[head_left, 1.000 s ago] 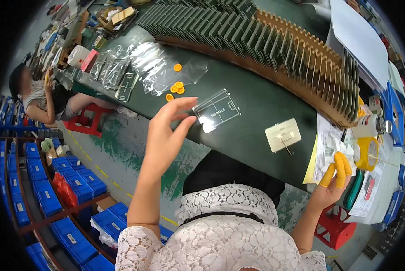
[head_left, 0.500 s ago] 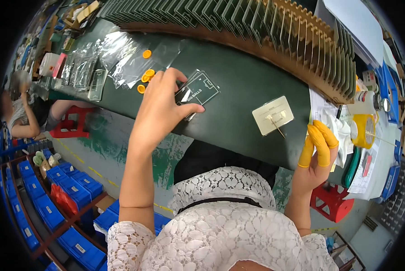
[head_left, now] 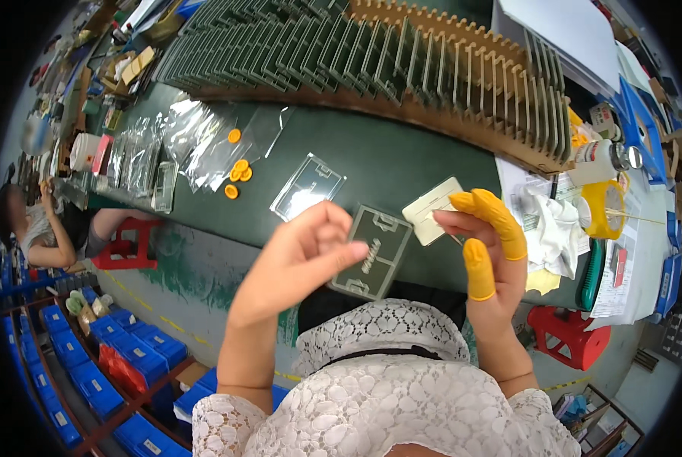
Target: The person cleans small rectangular cards using a wooden stick and a white cloth. They apply a substance from a container to the card with the stick, then wipe the surface with the cloth. The person handles the cards one at a time, turning them over to clean both sides, and places them back on the table after cleaning.
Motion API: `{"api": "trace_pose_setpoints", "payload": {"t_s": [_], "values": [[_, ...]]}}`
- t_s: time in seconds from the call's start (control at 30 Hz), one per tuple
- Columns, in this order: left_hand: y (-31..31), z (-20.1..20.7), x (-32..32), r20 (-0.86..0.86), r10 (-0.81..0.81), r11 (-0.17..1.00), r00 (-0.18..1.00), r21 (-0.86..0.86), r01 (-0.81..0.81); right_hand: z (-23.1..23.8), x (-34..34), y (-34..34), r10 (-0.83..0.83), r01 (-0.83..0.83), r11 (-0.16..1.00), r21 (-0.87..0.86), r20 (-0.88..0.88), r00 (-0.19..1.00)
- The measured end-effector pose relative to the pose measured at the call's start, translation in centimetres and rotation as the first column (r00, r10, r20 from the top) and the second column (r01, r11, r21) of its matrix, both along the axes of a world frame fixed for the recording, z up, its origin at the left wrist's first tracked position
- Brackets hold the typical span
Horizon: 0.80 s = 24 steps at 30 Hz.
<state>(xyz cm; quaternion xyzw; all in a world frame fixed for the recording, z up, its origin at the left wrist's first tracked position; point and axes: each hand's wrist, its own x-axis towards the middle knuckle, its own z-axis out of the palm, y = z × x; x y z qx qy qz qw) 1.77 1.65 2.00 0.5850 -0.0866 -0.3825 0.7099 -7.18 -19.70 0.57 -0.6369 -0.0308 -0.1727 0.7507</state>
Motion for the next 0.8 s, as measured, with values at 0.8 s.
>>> {"api": "trace_pose_setpoints", "payload": {"t_s": [0.8], "values": [[-1.1, -0.8, -2.0, -0.04, 0.482, 0.863, 0.875, -0.153, -0.482, -1.2, -0.8, 3.2, 0.13, -0.121, 0.991, 0.063, -0.163, 0.978]]}}
